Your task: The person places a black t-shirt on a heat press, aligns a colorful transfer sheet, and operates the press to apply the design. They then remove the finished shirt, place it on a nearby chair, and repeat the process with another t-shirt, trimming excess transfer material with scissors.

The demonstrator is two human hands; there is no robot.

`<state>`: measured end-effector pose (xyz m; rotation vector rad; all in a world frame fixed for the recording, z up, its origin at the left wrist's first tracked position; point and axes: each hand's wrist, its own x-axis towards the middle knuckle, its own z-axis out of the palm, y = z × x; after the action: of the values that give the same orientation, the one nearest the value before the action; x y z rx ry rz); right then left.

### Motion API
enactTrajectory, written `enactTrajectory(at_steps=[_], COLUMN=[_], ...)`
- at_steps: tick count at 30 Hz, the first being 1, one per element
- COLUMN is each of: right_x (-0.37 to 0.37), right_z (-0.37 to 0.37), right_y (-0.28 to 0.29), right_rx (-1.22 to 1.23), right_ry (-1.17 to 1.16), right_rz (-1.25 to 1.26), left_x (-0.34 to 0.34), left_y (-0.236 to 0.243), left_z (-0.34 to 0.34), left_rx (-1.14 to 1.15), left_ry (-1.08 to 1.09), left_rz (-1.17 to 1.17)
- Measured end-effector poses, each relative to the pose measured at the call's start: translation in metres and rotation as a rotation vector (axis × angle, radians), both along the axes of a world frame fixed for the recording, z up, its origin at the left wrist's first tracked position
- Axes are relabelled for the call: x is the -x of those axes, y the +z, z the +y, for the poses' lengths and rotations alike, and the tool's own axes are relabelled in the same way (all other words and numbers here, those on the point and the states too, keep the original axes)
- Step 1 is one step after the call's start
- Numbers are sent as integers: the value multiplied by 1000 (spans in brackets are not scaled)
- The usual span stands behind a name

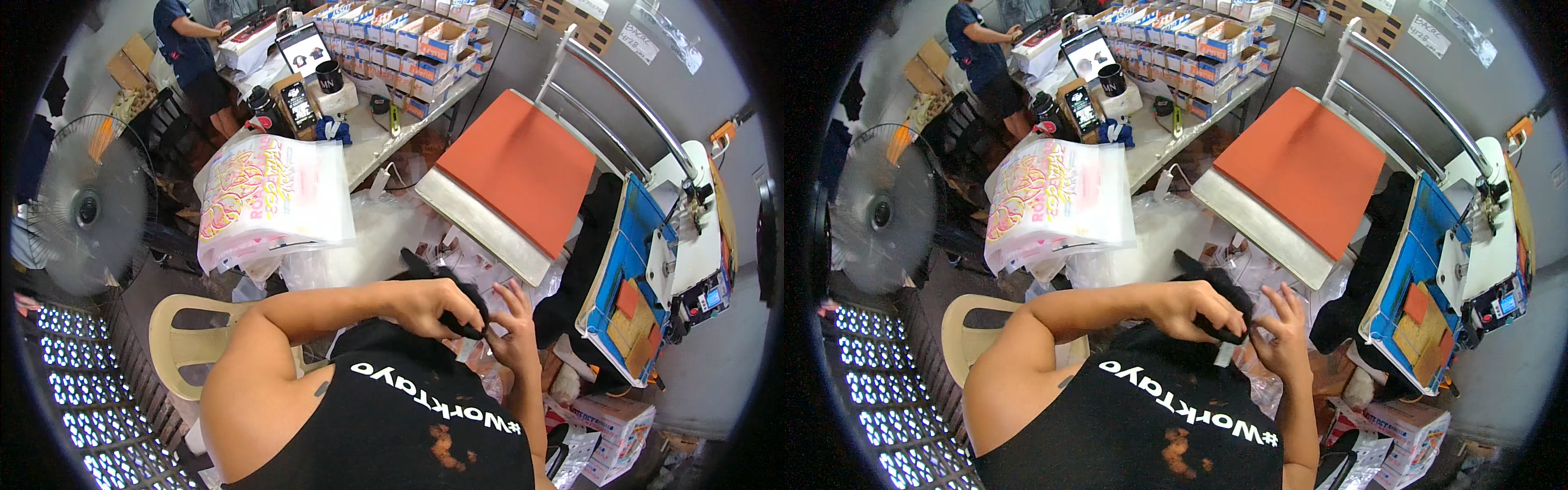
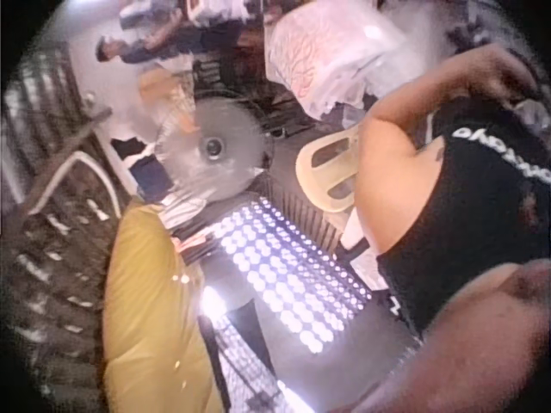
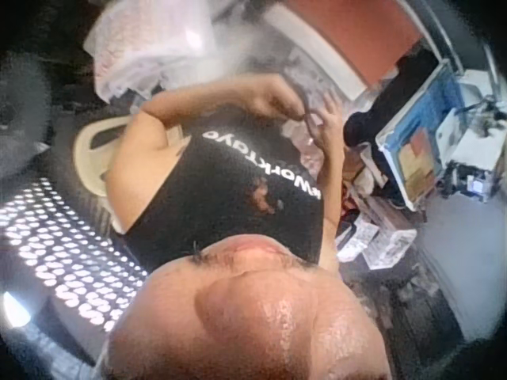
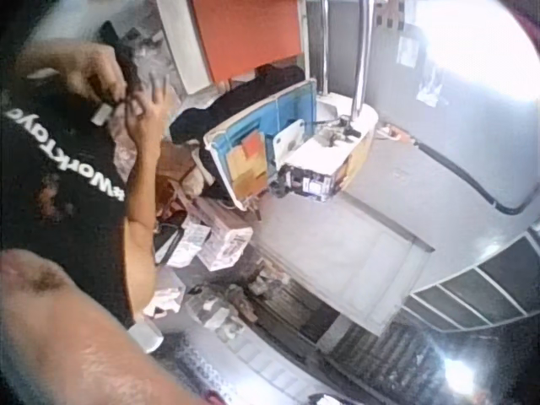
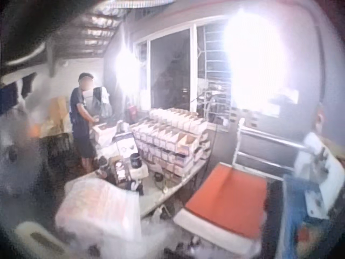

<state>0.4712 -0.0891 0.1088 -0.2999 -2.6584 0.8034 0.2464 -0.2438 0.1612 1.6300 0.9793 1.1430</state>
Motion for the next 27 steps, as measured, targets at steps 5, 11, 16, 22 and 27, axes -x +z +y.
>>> enactTrajectory(at_steps=[5,11,16,22,27], right_x=[5,11,-21,-44,-50], right_z=[1,29,61,85,104], right_y=[-11,-12,13,11,-41], right_rx=[520,207,516,338,226], right_ry=[90,156,-207,-189,-673], right_rz=[204,163,333,-238,-383], left_x=[-5,-10,40,129,216], left_y=[19,30,15,1,-8], left_z=[2,3,-3,13,28], left_rx=[-82,-208,-75,13,-76], left_ry=[89,266,498,528,614], left_rz=[-16,434,624,773,677])
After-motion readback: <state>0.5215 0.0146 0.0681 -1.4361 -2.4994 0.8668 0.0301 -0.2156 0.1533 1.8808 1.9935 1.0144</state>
